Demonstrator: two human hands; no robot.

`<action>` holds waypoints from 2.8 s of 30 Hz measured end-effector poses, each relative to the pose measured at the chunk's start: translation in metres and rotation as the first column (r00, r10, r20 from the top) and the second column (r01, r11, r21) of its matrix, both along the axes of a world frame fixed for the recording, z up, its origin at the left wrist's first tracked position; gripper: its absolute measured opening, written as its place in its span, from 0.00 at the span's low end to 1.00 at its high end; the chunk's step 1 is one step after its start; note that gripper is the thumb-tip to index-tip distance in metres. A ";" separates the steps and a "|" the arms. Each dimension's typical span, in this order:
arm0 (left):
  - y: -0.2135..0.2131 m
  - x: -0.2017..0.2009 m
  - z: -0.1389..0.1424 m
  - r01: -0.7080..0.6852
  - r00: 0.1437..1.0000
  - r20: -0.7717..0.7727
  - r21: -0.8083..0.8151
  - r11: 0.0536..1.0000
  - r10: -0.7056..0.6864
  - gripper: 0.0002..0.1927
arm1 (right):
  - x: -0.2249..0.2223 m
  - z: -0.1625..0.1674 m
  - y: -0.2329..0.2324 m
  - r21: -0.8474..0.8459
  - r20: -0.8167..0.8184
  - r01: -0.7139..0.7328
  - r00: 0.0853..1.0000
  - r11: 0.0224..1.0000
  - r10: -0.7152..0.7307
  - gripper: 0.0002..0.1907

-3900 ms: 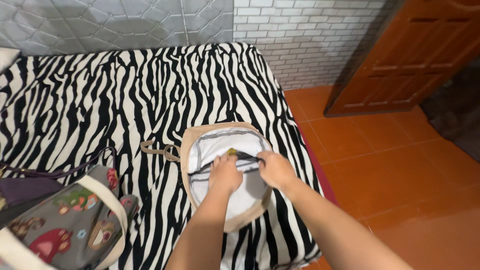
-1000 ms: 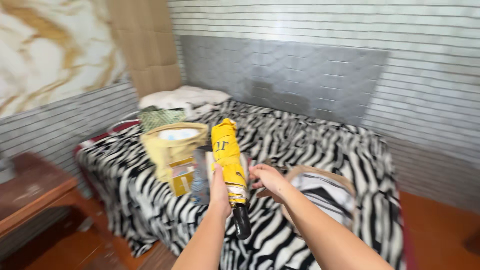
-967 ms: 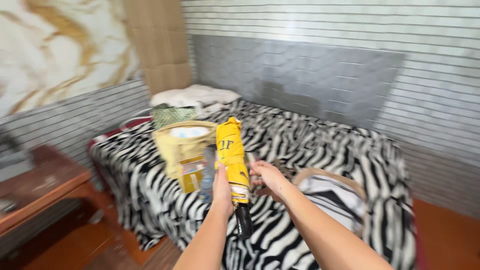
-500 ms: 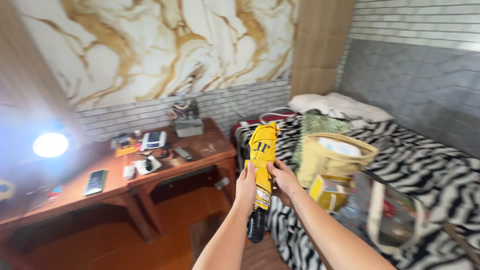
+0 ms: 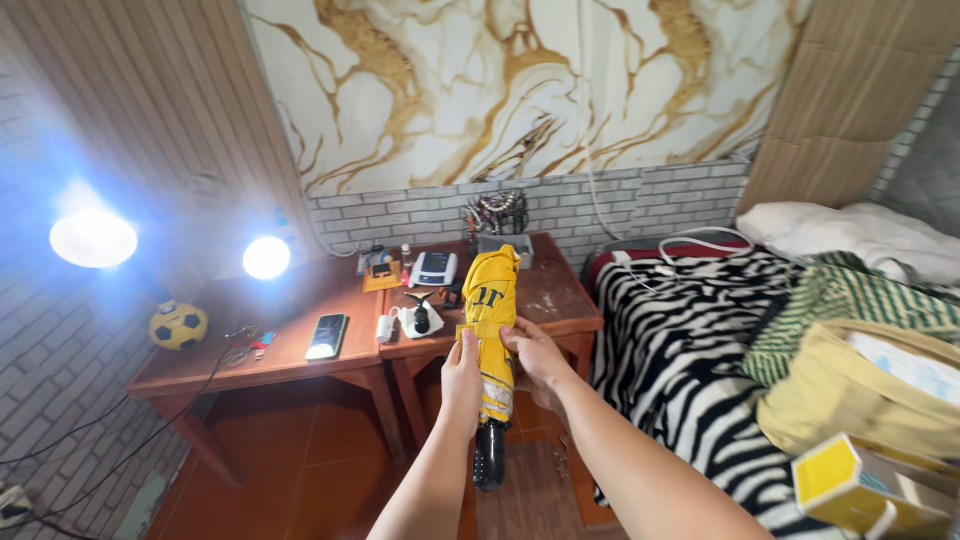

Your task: The person opens a beige backpack on a bed, places items including an umbrella, a wallet and papers into its compartments, and zips the pockets closed. They then handle a black bag and a toy figure on the bed.

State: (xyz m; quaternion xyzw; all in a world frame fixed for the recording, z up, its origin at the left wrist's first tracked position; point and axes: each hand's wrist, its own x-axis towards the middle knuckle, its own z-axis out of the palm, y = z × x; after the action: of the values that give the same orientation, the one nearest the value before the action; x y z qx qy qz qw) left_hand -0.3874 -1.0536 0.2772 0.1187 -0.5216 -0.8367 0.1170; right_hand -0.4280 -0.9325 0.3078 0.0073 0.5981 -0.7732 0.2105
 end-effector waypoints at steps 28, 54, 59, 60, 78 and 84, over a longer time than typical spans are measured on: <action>-0.216 -0.178 -0.031 -0.117 0.962 0.217 -0.224 0.968 0.167 0.34 | -0.249 -0.048 -0.222 0.159 0.169 -0.427 0.900 0.890 0.402 0.17; -0.341 -0.314 -0.245 0.092 0.682 0.665 -0.491 0.866 0.304 0.54 | -0.360 -0.249 -0.359 0.177 0.556 -0.409 0.792 0.895 0.252 0.45; -0.345 -0.318 -0.253 0.072 0.761 0.543 -0.613 0.786 0.354 0.48 | -0.357 -0.256 -0.363 0.087 0.536 -0.391 0.794 0.916 0.288 0.47; -0.345 -0.319 -0.252 0.080 0.770 0.520 -0.654 0.753 0.370 0.47 | -0.355 -0.255 -0.363 0.060 0.531 -0.394 0.791 0.917 0.305 0.46; -0.263 -0.394 -0.119 0.071 0.948 0.133 -0.974 0.215 0.289 0.38 | -0.383 -0.151 -0.238 0.600 -0.263 0.100 0.962 0.794 0.077 0.28; -0.126 -0.387 -0.059 -0.004 0.995 -0.011 -0.997 0.072 -0.096 0.36 | -0.329 -0.081 -0.081 0.879 -0.342 0.290 0.937 0.379 0.077 0.36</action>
State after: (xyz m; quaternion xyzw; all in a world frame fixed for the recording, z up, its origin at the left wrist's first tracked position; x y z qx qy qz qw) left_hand -0.7745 -1.1799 0.2181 -0.0399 -0.9502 -0.2649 0.1593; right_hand -0.7565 -1.0137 0.2268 0.0333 0.9490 -0.3130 0.0177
